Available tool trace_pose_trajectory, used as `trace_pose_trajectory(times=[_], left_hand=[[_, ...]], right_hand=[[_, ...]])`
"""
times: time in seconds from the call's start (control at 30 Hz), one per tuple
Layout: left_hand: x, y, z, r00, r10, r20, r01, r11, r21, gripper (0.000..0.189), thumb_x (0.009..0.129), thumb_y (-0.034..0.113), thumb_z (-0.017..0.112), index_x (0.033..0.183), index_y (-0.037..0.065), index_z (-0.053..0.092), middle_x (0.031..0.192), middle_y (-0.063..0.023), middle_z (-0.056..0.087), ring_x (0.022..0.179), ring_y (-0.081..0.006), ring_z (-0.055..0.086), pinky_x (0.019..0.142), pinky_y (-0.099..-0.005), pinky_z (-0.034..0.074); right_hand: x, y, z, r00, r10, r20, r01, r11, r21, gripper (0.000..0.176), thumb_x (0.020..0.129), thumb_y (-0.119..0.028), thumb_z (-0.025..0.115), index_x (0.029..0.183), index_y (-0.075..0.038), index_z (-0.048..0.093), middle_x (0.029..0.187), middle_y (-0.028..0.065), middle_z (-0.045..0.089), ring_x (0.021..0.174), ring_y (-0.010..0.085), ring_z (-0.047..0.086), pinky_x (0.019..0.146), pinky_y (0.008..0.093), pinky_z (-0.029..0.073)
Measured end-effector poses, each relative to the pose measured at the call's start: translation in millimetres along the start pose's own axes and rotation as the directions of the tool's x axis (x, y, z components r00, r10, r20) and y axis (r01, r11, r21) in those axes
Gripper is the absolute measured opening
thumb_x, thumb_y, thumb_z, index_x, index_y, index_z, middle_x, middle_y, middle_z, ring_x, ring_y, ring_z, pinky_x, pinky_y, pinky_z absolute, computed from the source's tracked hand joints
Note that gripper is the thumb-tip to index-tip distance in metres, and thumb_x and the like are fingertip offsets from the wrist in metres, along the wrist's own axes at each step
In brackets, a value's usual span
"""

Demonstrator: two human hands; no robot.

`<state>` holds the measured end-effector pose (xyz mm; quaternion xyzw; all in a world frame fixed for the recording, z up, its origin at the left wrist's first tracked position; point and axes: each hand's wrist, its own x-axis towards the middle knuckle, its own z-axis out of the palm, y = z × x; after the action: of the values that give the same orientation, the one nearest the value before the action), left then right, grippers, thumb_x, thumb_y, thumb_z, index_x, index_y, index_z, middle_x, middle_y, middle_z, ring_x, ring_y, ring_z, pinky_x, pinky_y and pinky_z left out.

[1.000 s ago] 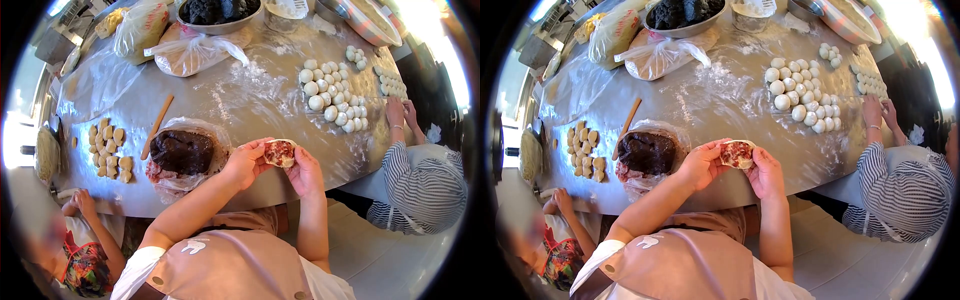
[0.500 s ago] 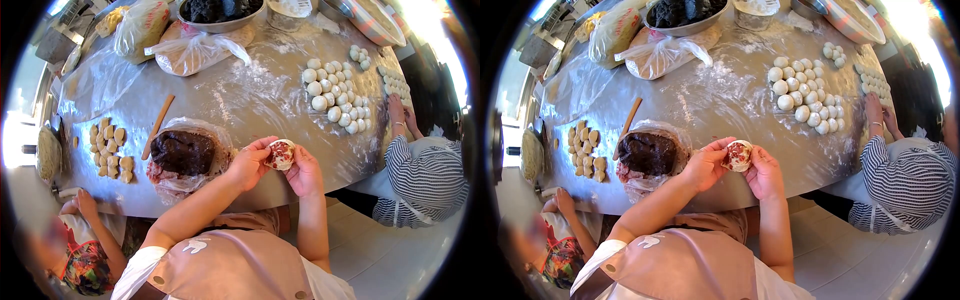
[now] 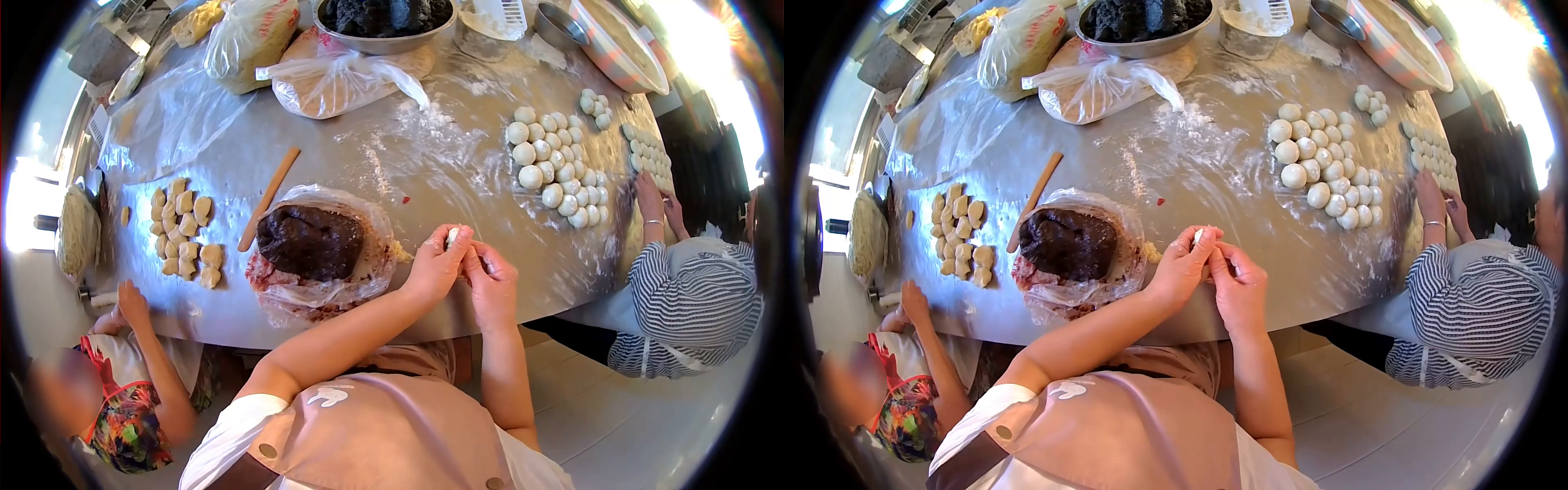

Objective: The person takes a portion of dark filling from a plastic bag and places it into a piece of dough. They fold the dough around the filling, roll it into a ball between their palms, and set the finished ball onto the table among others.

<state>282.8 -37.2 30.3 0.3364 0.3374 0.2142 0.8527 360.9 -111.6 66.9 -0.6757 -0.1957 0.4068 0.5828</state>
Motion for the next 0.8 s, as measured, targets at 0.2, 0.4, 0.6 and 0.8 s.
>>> trace_pose_trajectory(times=[0.2,0.4,0.6,0.8], left_hand=[[2,-6,-3,0.997,0.049,-0.060,-0.053,0.996,-0.069,0.032,0.101,0.033,0.043,0.113,0.006,0.054,0.099,-0.0035,0.059,0.088,-0.0107,0.057,0.074,-0.0265,0.050],[0,-2,-1,0.992,-0.066,-0.109,0.044,0.981,-0.190,0.033,0.102,0.029,0.039,0.120,0.005,0.053,0.106,-0.0045,0.058,0.096,-0.0125,0.057,0.081,-0.0272,0.050],[-11,3,6,0.994,0.099,-0.039,-0.099,0.995,0.002,0.045,0.095,0.027,0.055,0.129,-0.001,0.045,0.108,-0.0076,0.057,0.098,-0.0105,0.053,0.085,-0.0271,0.046],[-15,7,8,0.979,0.183,0.095,-0.189,0.980,0.057,0.040,0.095,0.022,0.057,0.126,-0.001,0.045,0.104,-0.0061,0.057,0.095,-0.0088,0.053,0.081,-0.0247,0.047]], right_hand=[[0,9,-3,0.996,0.014,-0.083,0.011,0.956,0.292,0.019,0.096,-0.015,0.054,0.104,0.001,0.062,0.090,0.0023,0.063,0.077,0.0076,0.057,0.067,0.0217,0.047],[0,-2,-7,0.998,0.010,-0.064,0.012,0.941,0.339,0.020,0.096,-0.016,0.054,0.104,0.000,0.061,0.094,0.0034,0.062,0.082,0.0087,0.058,0.071,0.0228,0.048],[-3,-3,-2,0.999,-0.023,-0.043,0.030,0.982,0.188,0.017,0.096,-0.013,0.055,0.104,0.001,0.062,0.094,0.0038,0.063,0.084,0.0083,0.058,0.076,0.0232,0.049],[-5,-5,1,0.986,-0.153,-0.068,0.157,0.987,0.046,0.016,0.095,-0.010,0.055,0.101,0.002,0.063,0.092,0.0037,0.063,0.082,0.0084,0.059,0.074,0.0235,0.050]])
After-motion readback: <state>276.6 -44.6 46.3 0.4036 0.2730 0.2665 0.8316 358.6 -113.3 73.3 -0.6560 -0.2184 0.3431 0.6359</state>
